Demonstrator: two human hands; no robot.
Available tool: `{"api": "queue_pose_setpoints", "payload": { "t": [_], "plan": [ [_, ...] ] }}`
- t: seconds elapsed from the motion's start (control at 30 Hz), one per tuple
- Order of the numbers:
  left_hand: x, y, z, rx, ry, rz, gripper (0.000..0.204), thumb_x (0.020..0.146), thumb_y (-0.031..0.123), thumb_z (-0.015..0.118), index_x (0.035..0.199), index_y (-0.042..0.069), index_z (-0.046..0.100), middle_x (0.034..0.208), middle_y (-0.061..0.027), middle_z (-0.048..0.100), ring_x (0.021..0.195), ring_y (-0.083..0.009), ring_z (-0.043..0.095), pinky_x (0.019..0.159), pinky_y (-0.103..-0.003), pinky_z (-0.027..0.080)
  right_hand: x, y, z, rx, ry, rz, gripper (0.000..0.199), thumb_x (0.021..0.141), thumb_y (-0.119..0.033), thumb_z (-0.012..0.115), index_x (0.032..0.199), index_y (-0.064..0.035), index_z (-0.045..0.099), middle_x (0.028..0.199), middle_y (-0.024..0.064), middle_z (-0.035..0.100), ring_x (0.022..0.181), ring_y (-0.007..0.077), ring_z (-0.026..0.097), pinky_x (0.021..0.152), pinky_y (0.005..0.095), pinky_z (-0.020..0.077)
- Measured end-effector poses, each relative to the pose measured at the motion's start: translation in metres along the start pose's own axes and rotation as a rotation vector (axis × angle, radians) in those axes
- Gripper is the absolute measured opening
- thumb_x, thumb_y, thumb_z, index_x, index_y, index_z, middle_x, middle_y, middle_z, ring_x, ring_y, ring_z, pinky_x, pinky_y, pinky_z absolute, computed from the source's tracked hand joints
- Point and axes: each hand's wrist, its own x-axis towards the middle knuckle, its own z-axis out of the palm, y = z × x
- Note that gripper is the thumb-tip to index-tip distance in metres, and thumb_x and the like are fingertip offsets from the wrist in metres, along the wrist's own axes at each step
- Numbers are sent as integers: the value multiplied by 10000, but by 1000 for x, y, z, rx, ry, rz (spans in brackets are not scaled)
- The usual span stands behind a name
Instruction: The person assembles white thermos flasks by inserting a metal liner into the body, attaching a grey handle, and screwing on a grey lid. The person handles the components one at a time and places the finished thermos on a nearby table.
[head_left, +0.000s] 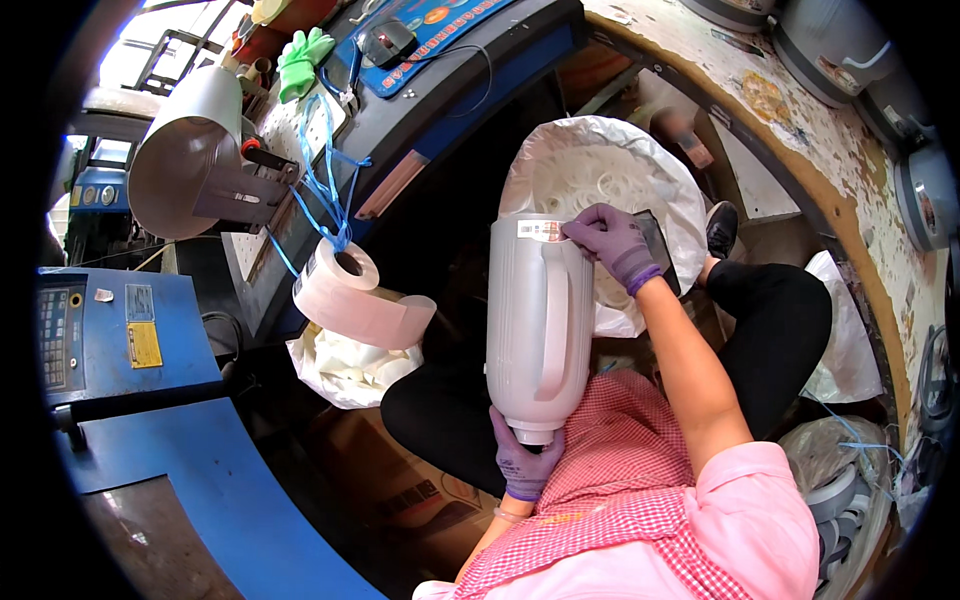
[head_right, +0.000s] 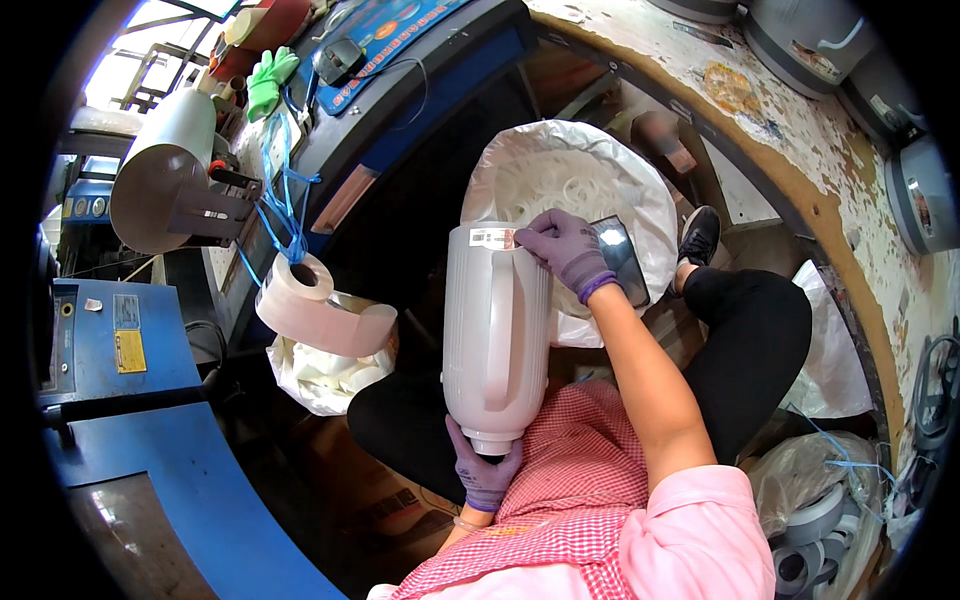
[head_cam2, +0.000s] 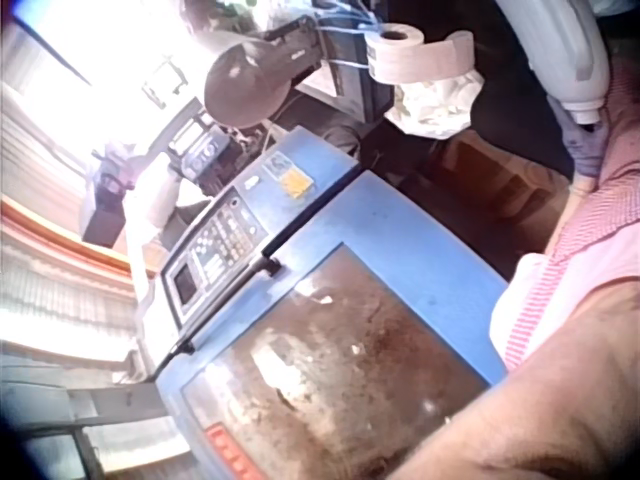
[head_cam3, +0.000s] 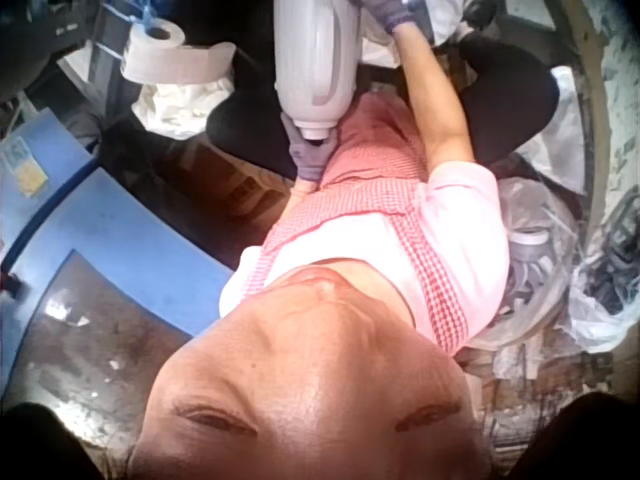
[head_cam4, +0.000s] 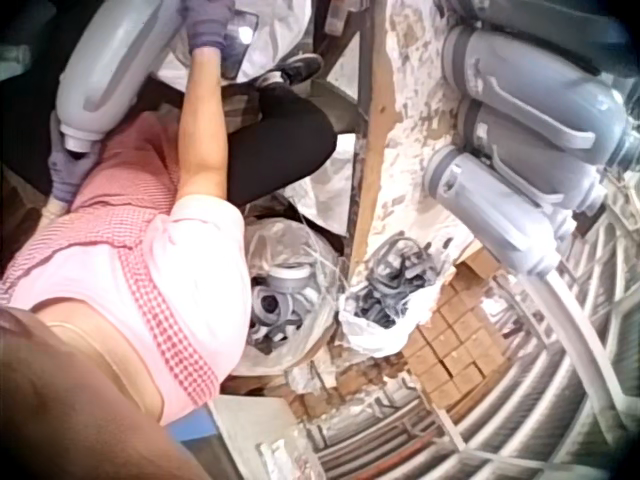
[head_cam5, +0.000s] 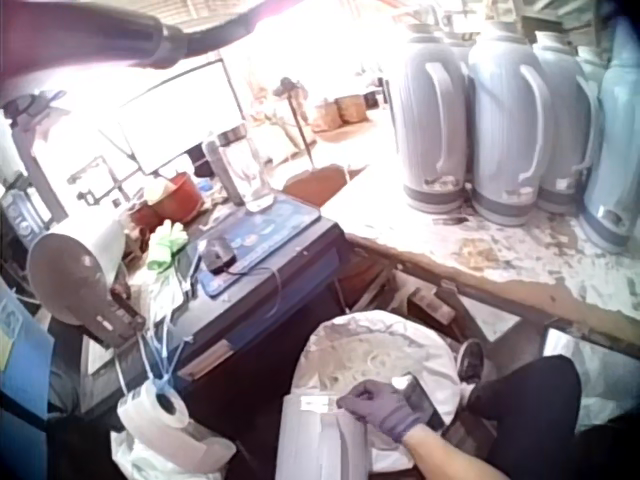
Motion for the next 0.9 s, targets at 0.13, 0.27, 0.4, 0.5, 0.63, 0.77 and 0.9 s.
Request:
{"api": "queue_pose_setpoints", "payload": {
  "t": [0.13,0.27,0.4,0.5,0.63,0.77,0.9],
  "plan": [
    [-11,-2,-3,10,-16,-33,1121,692,278,858,1509,-87,183,1230,-295,607,1038,-391,678,839,-408,565,9,-13,-30,-592,24,-22,520,726,-376,803,1093,-35,661,885,149,703,868,236,695,833,341,532],
    [-8,-8,2,17,8,46,1117,700,283,848,1517,-83,180,1271,-301,583,1055,-399,670,853,-413,561,24,-4,-6,-249,-11,-349,496,797,-356,752,1170,-38,672,987,158,718,904,261,698,885,348,530],
    [-7,-1,-1,8,-2,30,1074,708,249,850,1512,-76,217,1328,-300,536,1142,-399,618,933,-399,523,21,-70,36,-858,-342,-39,520,898,-394,629,1315,-86,594,1103,165,696,1053,317,660,960,381,502],
    [-6,6,-15,-58,64,48,999,733,178,840,1508,-62,259,1359,-289,510,1233,-362,564,1020,-381,470,50,-60,30,-1218,-235,-364,418,973,-292,528,1360,-134,554,1201,152,662,1086,328,645,976,395,488],
    [-17,7,-73,-688,101,-185,891,727,76,817,1479,-29,351,1373,-172,523,1233,-257,554,1036,-402,470,20,-91,-23,-826,52,-1019,554,855,-170,638,1391,-127,508,1322,168,559,1172,355,580,991,436,472],
    [23,-4,-167,-690,43,-197,577,861,207,679,1358,-28,504,1170,-134,643,1054,-210,626,904,-336,525,-89,-150,-49,-1250,-62,-1540,556,798,-186,653,1349,-209,589,1416,73,512,1341,299,457,1115,435,391],
    [77,14,-258,-729,-24,36,661,979,536,433,1299,-30,551,978,-109,688,770,-185,630,646,-326,532,-153,-180,-48,-1085,-218,-1661,481,708,-172,677,1187,-197,710,886,-15,635,766,196,618,686,350,519]
  ]
}}
